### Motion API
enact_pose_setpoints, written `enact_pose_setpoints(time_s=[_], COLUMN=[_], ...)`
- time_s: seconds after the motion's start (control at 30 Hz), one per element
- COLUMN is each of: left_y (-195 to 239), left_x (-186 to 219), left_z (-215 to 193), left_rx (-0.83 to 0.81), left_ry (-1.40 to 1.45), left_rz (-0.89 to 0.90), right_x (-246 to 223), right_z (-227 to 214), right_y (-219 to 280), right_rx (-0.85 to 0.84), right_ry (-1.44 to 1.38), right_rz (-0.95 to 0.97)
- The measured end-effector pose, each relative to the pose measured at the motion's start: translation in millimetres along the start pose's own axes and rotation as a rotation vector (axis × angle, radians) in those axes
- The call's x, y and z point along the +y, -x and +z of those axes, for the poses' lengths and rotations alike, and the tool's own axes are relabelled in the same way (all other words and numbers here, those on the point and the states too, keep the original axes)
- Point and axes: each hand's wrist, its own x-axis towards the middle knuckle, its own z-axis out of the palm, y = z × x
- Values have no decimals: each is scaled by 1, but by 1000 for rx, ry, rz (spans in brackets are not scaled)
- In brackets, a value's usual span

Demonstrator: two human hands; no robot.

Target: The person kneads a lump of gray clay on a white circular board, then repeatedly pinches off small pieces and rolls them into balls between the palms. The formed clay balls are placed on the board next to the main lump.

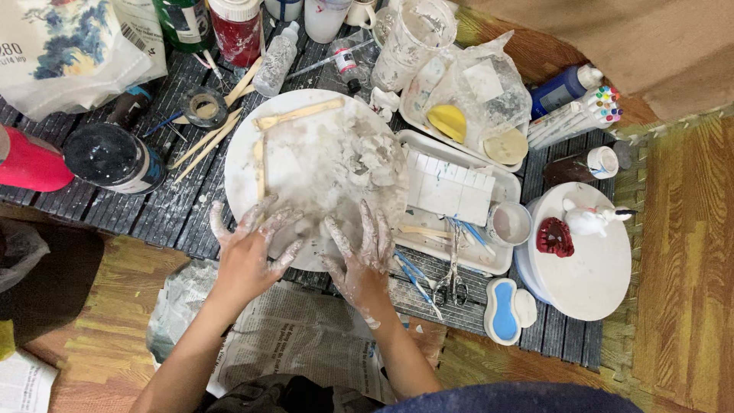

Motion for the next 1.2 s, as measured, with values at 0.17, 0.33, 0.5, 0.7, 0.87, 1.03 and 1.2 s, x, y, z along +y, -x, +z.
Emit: enact_pose_setpoints(time_s=[0.17,0.33,0.5,0.7,0.87,1.03,1.2], left_y=[13,21,30,15,1,-5,-3], left_x=[-2,1,-1,4,9,12,15], left_z=[21,49,53,49,39,32,30], left_rx=[-79,-310,-68,-5,-293,-277,-173], left_ry=[-243,-405,-357,-307,-273,-18,-224], left_rz=[96,119,218,248,221,119,179], right_x=[4,7,8,10,8,5,8], right_z=[0,4,3,7,6,1,7], right_y=[0,-1,2,3,-1,-2,-2], right_rx=[69,168,142,49,297,294,253], right_ry=[-115,-83,-169,-236,-255,-293,-157], right_rz=[16,-24,-10,82,-20,9,-39])
